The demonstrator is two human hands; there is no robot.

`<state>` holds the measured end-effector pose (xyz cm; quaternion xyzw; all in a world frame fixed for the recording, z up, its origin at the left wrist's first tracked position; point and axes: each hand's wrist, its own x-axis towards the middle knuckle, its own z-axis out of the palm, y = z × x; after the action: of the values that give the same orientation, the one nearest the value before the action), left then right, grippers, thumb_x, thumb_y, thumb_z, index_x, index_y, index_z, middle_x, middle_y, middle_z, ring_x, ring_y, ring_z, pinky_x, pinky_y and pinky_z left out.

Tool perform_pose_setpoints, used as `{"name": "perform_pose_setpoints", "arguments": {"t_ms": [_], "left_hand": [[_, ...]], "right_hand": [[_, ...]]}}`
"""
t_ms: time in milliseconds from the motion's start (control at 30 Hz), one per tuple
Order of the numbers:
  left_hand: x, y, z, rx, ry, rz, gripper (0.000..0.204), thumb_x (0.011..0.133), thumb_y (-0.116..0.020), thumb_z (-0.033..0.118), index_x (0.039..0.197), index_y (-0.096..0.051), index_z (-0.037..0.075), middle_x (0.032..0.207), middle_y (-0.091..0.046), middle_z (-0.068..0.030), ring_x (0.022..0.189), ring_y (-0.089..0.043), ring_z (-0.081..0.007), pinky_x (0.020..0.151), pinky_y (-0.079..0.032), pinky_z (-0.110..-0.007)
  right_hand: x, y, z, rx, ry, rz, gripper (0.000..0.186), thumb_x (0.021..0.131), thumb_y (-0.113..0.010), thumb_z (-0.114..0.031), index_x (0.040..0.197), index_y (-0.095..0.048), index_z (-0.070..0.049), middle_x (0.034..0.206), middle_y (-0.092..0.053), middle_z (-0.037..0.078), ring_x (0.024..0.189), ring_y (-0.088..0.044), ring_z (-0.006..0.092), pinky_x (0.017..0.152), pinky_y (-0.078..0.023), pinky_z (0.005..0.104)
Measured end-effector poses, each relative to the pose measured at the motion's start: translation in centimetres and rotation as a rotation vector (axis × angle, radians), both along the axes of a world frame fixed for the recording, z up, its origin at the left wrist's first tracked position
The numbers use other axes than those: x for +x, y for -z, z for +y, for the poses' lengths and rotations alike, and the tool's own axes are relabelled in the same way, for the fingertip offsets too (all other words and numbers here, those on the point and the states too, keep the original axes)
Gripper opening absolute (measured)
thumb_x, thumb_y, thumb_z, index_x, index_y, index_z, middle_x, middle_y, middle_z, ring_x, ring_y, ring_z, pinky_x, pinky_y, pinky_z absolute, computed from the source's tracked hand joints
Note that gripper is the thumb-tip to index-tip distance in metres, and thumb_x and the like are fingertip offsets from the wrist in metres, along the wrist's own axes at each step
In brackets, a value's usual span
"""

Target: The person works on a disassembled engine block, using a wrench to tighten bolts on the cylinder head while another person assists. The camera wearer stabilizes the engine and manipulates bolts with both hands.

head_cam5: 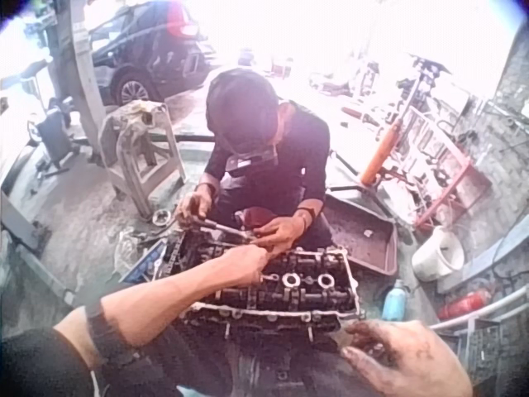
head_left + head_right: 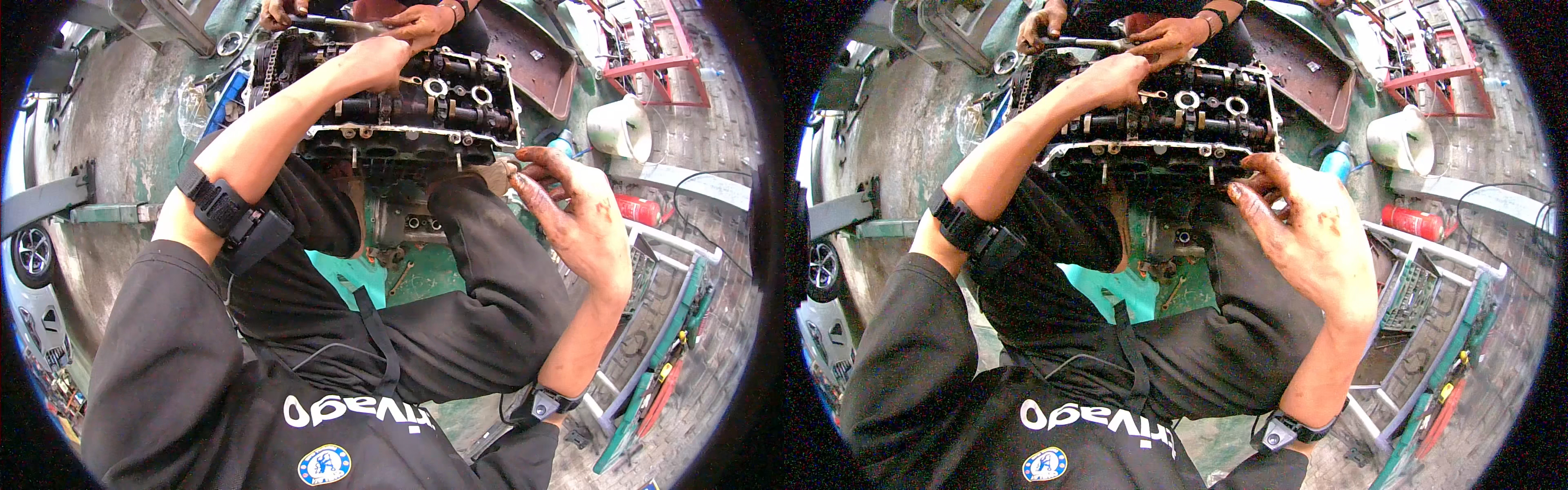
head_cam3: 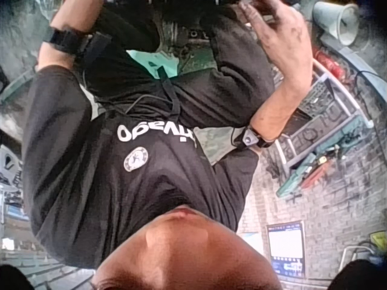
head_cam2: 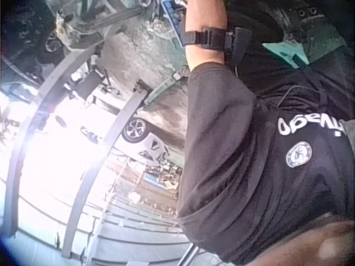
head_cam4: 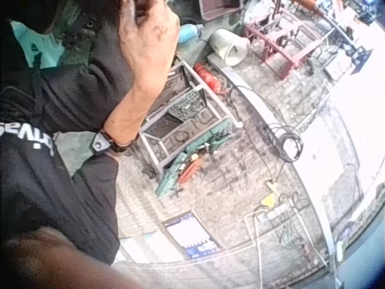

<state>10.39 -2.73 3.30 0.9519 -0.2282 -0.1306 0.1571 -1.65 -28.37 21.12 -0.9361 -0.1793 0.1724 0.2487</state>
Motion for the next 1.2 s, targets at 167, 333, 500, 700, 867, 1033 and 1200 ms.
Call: {"name": "perform_pose_setpoints", "arguments": {"t_ms": [167,333,500,700,867,1033,1200], "left_hand": [[-0.1,-0.6,-0.1,0.050,0.037,-0.011,0.024,0.063,-0.069,0.013,0.078,-0.063,-0.005,0.077,-0.064,-0.0232,0.076,-0.064,-0.0384,0.070,-0.052,-0.045],[-0.2,-1.1,0.5,0.039,0.007,-0.034,0.035,0.070,-0.070,0.027,0.083,-0.064,-0.005,0.081,-0.065,-0.0226,0.080,-0.064,-0.0389,0.073,-0.052,-0.045],[0.3,-1.1,0.4,0.116,-0.132,0.108,0.035,0.073,-0.072,0.035,0.079,-0.068,0.000,0.071,-0.068,-0.0124,0.066,-0.068,-0.0247,0.062,-0.054,-0.037],[0.4,-0.1,0.1,0.125,-0.073,0.180,0.041,0.070,-0.069,0.034,0.081,-0.065,-0.005,0.082,-0.066,-0.0229,0.082,-0.065,-0.0357,0.071,-0.053,-0.044],[0.5,-0.1,0.2,0.117,0.049,0.086,0.034,0.068,-0.069,0.024,0.086,-0.064,-0.005,0.083,-0.064,-0.0242,0.080,-0.064,-0.0379,0.072,-0.052,-0.045],[0.2,-0.9,0.4,0.069,0.059,0.055,0.034,0.070,-0.068,0.025,0.088,-0.064,-0.004,0.086,-0.065,-0.0240,0.082,-0.064,-0.0382,0.075,-0.052,-0.046],[0.1,-1.2,0.2,0.113,-0.024,-0.062,0.047,0.073,-0.068,0.043,0.085,-0.065,-0.003,0.086,-0.066,-0.0227,0.082,-0.065,-0.0379,0.074,-0.052,-0.045]], "right_hand": [[0.1,0.1,0.3,0.051,0.002,0.022,0.028,0.086,-0.064,-0.014,0.110,-0.061,0.000,0.087,-0.067,0.010,0.075,-0.063,0.0148,0.067,-0.048,0.0267],[0.1,0.1,0.2,0.033,-0.009,0.010,0.028,0.086,-0.065,-0.014,0.110,-0.060,0.000,0.088,-0.067,0.009,0.076,-0.063,0.0146,0.066,-0.048,0.0264],[0.1,0.2,0.1,0.025,-0.014,-0.011,0.029,0.086,-0.065,-0.014,0.111,-0.060,0.001,0.088,-0.067,0.010,0.074,-0.063,0.0140,0.065,-0.048,0.0260],[0.1,0.0,-0.1,0.040,0.012,0.034,0.029,0.087,-0.064,-0.014,0.111,-0.060,0.001,0.087,-0.067,0.011,0.074,-0.063,0.0140,0.065,-0.048,0.0264],[0.2,0.3,-0.1,0.025,-0.024,-0.006,0.029,0.087,-0.064,-0.014,0.111,-0.060,0.001,0.086,-0.067,0.011,0.073,-0.064,0.0141,0.065,-0.049,0.0266],[0.2,0.3,-0.1,0.045,-0.020,0.003,0.028,0.087,-0.064,-0.014,0.110,-0.060,0.001,0.086,-0.067,0.011,0.073,-0.064,0.0143,0.064,-0.049,0.0264],[0.1,0.2,-0.1,0.033,-0.020,-0.010,0.028,0.087,-0.065,-0.014,0.110,-0.061,0.000,0.087,-0.067,0.010,0.073,-0.064,0.0139,0.064,-0.049,0.0262]]}}
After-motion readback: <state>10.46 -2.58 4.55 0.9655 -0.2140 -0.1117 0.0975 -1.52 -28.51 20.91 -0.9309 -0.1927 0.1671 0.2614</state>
